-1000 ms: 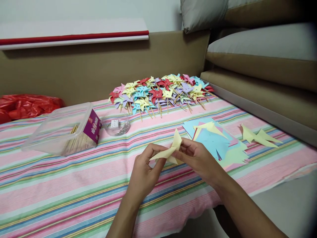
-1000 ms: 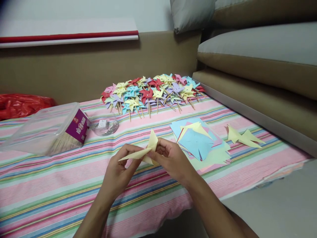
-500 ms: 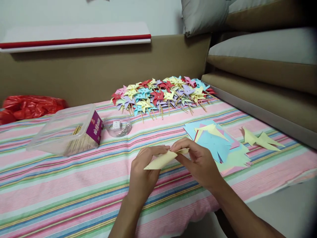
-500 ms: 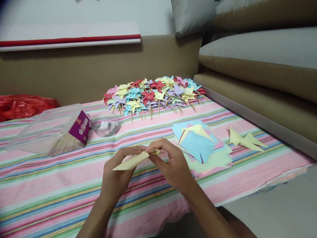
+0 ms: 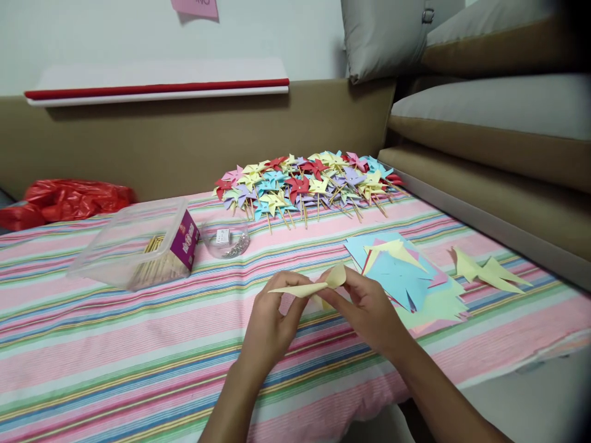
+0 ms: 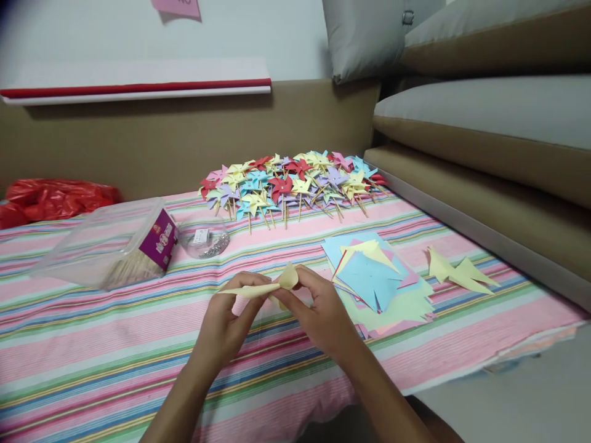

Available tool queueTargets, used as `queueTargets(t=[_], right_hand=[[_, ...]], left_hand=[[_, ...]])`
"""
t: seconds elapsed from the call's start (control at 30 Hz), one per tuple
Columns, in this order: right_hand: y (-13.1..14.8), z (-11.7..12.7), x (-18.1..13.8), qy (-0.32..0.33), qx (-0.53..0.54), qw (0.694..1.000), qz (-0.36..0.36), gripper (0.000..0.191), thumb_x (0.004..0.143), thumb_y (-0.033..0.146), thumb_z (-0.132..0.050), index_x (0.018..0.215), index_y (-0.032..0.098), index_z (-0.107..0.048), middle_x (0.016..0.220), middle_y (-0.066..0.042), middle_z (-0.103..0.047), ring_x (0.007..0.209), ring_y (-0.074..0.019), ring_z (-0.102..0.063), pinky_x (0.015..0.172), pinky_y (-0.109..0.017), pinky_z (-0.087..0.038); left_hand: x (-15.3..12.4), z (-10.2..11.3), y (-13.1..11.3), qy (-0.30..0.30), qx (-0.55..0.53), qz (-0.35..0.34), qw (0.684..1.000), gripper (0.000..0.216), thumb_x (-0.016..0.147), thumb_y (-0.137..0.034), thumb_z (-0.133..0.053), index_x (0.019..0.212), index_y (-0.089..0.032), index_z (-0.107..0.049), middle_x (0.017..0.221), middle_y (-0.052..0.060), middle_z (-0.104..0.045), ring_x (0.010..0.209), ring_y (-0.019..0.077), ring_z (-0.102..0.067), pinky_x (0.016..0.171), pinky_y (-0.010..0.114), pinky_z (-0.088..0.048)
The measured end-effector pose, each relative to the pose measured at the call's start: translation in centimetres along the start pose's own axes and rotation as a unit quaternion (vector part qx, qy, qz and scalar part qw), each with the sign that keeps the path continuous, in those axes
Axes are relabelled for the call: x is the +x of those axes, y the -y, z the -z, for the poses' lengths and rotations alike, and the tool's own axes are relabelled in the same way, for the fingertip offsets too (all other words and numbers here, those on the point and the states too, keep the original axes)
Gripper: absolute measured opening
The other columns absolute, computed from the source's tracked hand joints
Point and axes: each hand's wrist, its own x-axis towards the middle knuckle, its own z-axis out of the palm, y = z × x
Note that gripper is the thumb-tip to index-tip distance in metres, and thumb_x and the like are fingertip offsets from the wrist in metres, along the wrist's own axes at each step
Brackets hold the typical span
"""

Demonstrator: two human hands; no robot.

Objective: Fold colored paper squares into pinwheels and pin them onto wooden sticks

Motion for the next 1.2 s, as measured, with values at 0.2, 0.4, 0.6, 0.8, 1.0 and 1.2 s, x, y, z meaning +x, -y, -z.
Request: queueTargets(t=[0.2,0.4,0.6,0.8,1.0,1.2], right_hand=[[2.1,-1.3,0.8,-0.055,0.033,0.997,-0.050,0.020,0.090,0.040,-0.067,0.091,0.021,-0.069,0.081,0.000,-0.066,0.081,-0.0181,-0.062,0.071,-0.027,-0.046],[2.3,-2.5,1.0,-0.071,0.167,0.981,-0.068,0.027,0.084,0.042,-0.074,0.102,0.021,-0.074,0.099,-0.005,-0.076,0.095,-0.0221,-0.068,0.081,-0.030,-0.052],[1.1,-3.2,1.4,-0.051,0.173,0.979,-0.093,0.031,0.084,0.043,-0.076,0.106,0.021,-0.075,0.100,-0.006,-0.077,0.092,-0.0213,-0.069,0.079,-0.028,-0.053],[-0.7,-3.4,2.2,-0.020,0.147,0.979,-0.143,0.029,0.086,0.045,-0.073,0.102,0.021,-0.075,0.091,-0.006,-0.076,0.082,-0.0201,-0.068,0.073,-0.028,-0.052],[-0.4,-3.7,3.8,0.013,0.158,0.971,-0.180,0.025,0.085,0.045,-0.074,0.093,0.022,-0.074,0.084,-0.004,-0.074,0.080,-0.0203,-0.067,0.072,-0.028,-0.052],[-0.6,-4.4,3.3,0.014,0.188,0.966,-0.176,0.030,0.081,0.046,-0.078,0.098,0.021,-0.075,0.092,-0.005,-0.076,0.087,-0.0212,-0.067,0.075,-0.028,-0.052]], left_hand=[[0.2,0.7,-1.0,-0.060,-0.130,0.083,0.986,0.018,0.099,-0.036,-0.056,0.098,-0.021,-0.065,0.094,0.003,-0.065,0.089,0.0183,-0.060,0.080,0.028,-0.045],[0.1,1.8,-2.6,-0.044,-0.230,0.131,0.963,0.024,0.100,-0.040,-0.052,0.101,-0.019,-0.065,0.082,0.002,-0.064,0.077,0.0155,-0.056,0.074,0.026,-0.042],[0.1,1.7,-1.9,-0.071,-0.264,0.168,0.947,0.019,0.098,-0.038,-0.056,0.100,-0.019,-0.060,0.083,0.000,-0.059,0.074,0.0139,-0.054,0.070,0.024,-0.042],[0.3,2.0,-0.5,-0.044,-0.283,0.229,0.930,0.021,0.098,-0.040,-0.056,0.093,-0.020,-0.060,0.079,0.000,-0.054,0.071,0.0129,-0.047,0.068,0.024,-0.039],[0.0,1.8,-0.7,-0.040,-0.381,0.305,0.872,0.020,0.098,-0.040,-0.057,0.104,-0.023,-0.064,0.090,0.001,-0.053,0.082,0.0134,-0.047,0.079,0.024,-0.040],[-0.7,1.5,-2.1,-0.095,-0.328,0.268,0.901,0.024,0.095,-0.044,-0.060,0.100,-0.020,-0.061,0.089,0.001,-0.057,0.082,0.0141,-0.050,0.075,0.024,-0.041]])
